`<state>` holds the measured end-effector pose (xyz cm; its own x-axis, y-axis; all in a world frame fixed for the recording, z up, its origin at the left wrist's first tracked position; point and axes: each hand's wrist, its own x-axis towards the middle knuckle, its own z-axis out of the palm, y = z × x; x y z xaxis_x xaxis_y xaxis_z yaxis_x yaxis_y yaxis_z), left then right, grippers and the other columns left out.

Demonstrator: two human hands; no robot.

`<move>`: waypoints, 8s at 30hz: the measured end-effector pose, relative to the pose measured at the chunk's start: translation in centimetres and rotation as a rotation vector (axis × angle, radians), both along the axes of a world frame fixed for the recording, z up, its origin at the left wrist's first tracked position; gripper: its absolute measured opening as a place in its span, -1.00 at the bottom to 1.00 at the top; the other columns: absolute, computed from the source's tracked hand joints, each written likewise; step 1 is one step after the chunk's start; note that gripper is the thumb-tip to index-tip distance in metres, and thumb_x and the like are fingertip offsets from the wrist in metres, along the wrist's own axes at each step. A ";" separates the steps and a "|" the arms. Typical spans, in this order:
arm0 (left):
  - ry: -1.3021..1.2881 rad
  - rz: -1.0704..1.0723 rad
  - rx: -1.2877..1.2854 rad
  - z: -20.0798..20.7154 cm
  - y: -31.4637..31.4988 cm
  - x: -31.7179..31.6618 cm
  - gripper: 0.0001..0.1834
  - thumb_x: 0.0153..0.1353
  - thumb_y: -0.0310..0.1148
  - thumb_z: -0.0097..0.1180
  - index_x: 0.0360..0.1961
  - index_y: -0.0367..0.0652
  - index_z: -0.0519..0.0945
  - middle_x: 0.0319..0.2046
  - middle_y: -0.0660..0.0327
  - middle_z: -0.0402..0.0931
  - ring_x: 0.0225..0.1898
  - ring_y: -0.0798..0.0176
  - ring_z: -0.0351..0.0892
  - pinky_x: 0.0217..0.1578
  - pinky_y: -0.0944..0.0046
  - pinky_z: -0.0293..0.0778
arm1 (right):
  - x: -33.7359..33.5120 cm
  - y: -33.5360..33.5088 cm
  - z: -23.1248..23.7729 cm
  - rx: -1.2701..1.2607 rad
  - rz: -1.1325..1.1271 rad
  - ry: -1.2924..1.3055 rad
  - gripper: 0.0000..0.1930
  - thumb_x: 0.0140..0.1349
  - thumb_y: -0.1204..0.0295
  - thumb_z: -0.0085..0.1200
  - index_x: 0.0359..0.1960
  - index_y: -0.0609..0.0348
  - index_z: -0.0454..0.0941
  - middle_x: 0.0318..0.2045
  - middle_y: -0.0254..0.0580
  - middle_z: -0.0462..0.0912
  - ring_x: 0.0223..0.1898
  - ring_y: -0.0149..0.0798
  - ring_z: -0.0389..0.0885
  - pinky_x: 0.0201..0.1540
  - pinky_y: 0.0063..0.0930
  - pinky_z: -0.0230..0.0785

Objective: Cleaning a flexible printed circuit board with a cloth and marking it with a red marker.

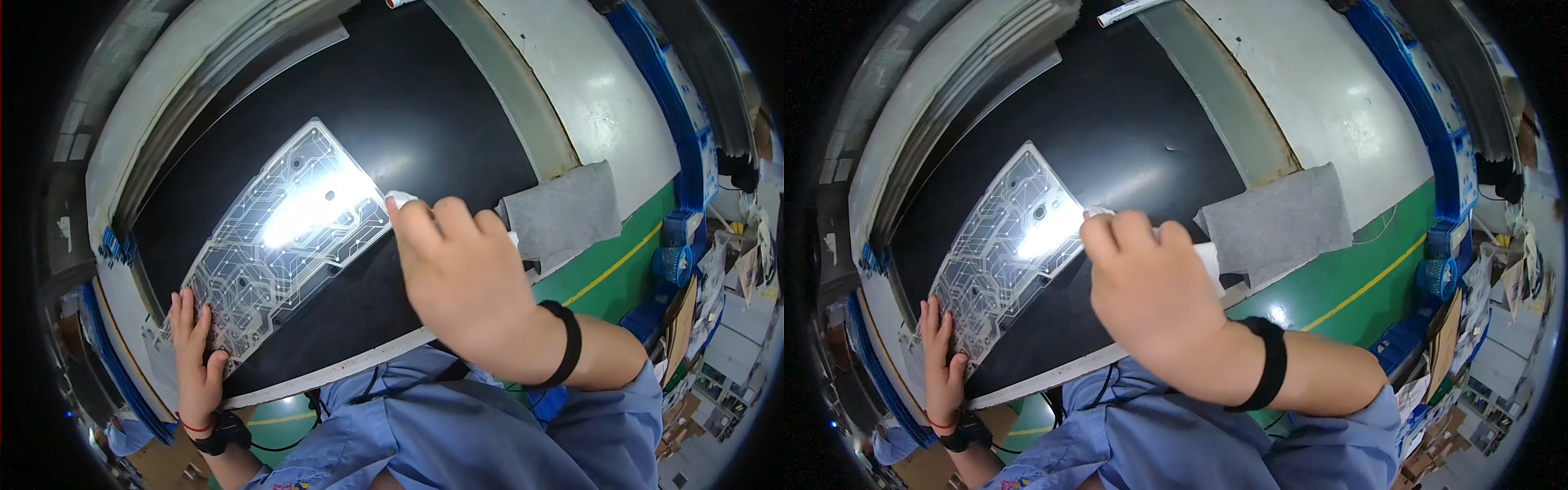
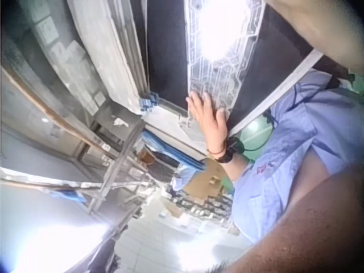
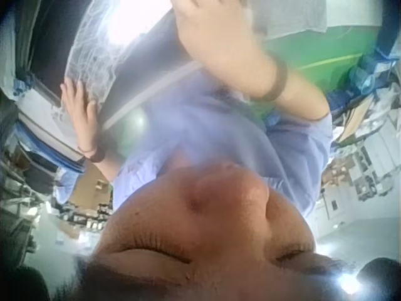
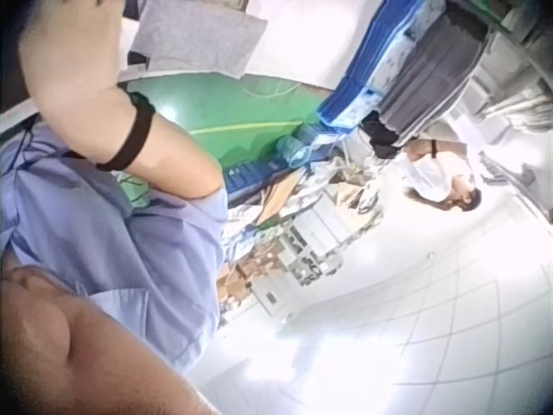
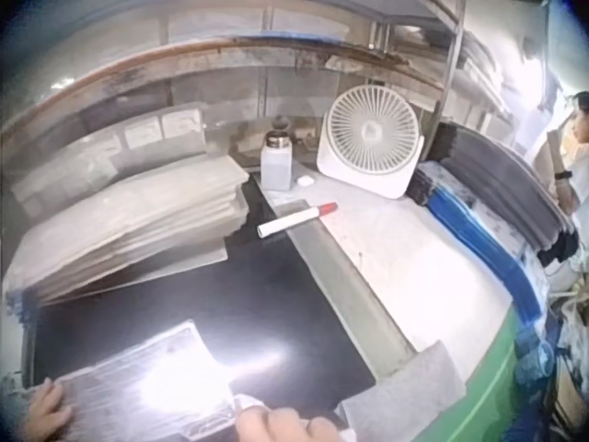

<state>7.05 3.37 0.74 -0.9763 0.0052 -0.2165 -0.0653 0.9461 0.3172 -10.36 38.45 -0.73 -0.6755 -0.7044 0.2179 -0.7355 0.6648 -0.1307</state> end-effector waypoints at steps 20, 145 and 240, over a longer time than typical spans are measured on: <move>-0.002 0.009 -0.012 0.3 0.0 0.0 -0.33 0.49 0.07 -0.06 0.43 -0.17 0.39 0.55 -0.07 0.06 0.59 -0.26 -0.12 0.51 -0.20 -0.20 | -0.9 -0.1 -0.3 -0.022 -0.013 0.017 -0.73 0.11 0.48 0.22 -0.17 0.38 0.67 -0.25 -0.28 0.52 -0.37 -0.26 0.40 -0.39 -0.33 0.22; 0.533 0.093 0.052 -1.3 8.6 8.1 -0.77 0.04 -0.57 0.33 -0.22 -0.15 0.72 -0.01 0.23 0.71 0.12 0.04 0.62 0.01 0.07 0.47 | 9.8 5.7 1.9 -0.876 -0.151 -1.015 -0.82 0.33 0.58 0.15 -0.06 0.34 0.61 -0.23 -0.20 0.70 -0.25 -0.44 0.61 -0.17 -0.55 0.41; 0.205 -0.064 0.937 -0.5 9.1 -0.1 -0.86 0.28 -0.34 0.24 -0.17 -0.09 0.68 -0.37 0.22 0.63 -0.33 0.08 0.63 -0.32 0.12 0.50 | -36.4 -2.5 6.4 -0.072 -0.048 0.539 -0.59 0.18 0.64 0.01 0.04 0.12 0.70 0.02 0.10 0.66 0.05 0.17 0.62 0.12 -0.08 0.47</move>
